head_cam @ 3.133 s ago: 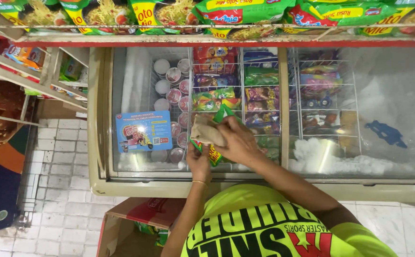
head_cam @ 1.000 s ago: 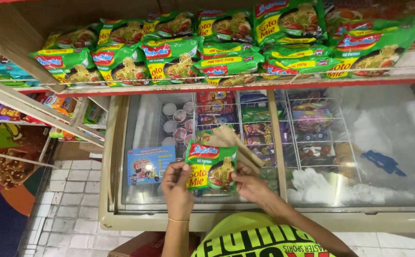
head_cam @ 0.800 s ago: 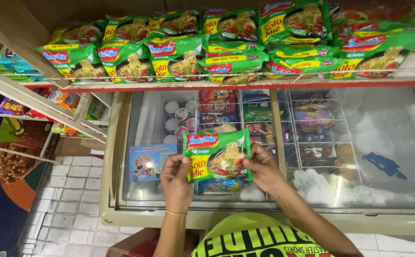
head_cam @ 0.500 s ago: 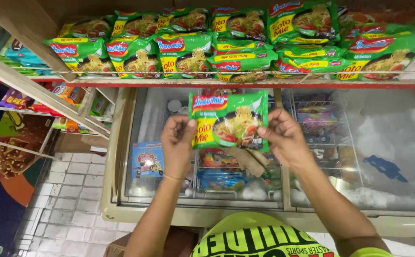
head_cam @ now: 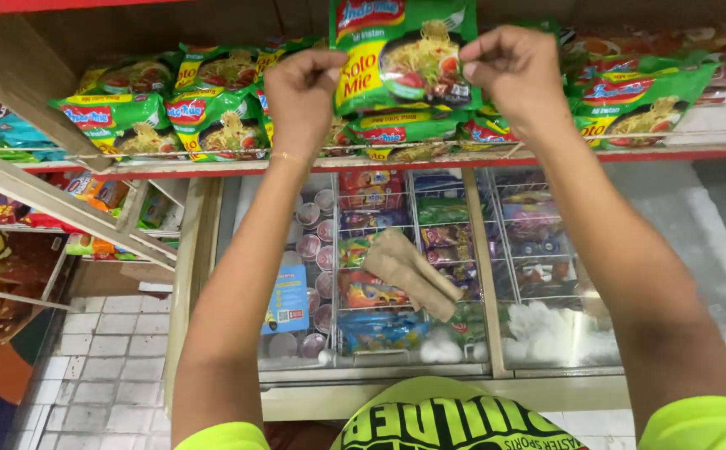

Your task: Wiping and stocking instant noodle packets onto a shelf from a cardboard box.

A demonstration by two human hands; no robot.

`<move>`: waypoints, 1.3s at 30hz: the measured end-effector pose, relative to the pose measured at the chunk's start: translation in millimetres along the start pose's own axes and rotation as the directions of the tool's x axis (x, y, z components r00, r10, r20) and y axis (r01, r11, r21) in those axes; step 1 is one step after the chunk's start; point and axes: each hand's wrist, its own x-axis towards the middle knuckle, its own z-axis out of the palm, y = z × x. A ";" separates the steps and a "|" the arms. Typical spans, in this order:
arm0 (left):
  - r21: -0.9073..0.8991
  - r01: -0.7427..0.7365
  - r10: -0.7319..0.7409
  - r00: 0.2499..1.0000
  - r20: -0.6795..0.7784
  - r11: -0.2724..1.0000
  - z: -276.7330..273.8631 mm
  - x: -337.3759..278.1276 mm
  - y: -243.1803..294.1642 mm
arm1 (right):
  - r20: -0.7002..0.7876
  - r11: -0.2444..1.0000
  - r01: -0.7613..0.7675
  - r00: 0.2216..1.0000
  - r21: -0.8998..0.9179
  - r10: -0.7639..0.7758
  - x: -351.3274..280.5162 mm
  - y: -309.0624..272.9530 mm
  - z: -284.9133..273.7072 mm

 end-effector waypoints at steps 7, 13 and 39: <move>0.393 -0.187 0.221 0.974 -0.044 0.900 31.6 73.4 -83.3 | -0.047 0.922 0.037 0.997 -0.386 -0.060 69.6 61.1 -5.9; 0.450 -0.193 0.165 0.981 0.102 0.872 37.9 69.8 -94.3 | 0.076 0.946 0.003 0.997 -0.324 0.023 96.7 116.6 -9.3; 0.625 -0.182 0.091 0.980 0.174 0.759 39.9 53.8 -93.7 | 0.072 0.901 -0.092 0.988 -0.424 0.134 77.3 84.3 3.5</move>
